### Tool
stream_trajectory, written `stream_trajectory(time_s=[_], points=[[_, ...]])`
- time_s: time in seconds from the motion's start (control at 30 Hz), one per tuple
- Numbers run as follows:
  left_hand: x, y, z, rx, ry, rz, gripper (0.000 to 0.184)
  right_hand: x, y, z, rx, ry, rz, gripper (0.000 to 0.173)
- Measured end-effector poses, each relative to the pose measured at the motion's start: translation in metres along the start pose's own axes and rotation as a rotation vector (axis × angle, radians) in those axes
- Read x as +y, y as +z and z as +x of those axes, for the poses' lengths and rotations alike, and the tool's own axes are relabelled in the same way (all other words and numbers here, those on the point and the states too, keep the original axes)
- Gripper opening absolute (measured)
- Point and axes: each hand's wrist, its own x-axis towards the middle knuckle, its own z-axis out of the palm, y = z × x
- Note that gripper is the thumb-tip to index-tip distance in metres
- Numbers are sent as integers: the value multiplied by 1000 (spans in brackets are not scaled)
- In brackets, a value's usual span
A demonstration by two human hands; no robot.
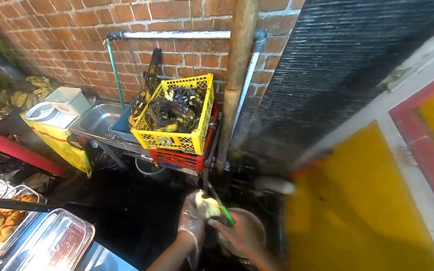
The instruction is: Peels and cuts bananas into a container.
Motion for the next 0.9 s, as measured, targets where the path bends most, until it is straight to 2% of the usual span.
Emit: stream_trajectory(time_s=[0.13, 0.37, 0.47, 0.53, 0.6, 0.67, 0.73, 0.9], points=[[6, 18, -4, 28, -7, 95, 49, 3, -4, -2, 20, 2, 36, 33], [7, 41, -9, -50, 21, 151, 45, 13, -19, -15, 18, 32, 32, 36], [1, 50, -10, -106, 50, 97, 41, 22, -25, -22, 71, 16, 130, 28], [3, 54, -13, -174, 47, 48, 42, 28, -25, -28, 143, 14, 178, 24], [6, 59, -14, -241, -5, -131, 39, 32, -31, -32, 168, -7, 240, 24], [11, 60, -14, -341, -151, -361, 31, 39, -42, -36, 153, -38, 306, 21], [10, 55, -14, -438, -297, -462, 31, 49, -54, -40, 131, -42, 318, 22], [3, 37, -21, -745, -403, -298, 29, 59, -89, -55, 67, 70, 122, 27]])
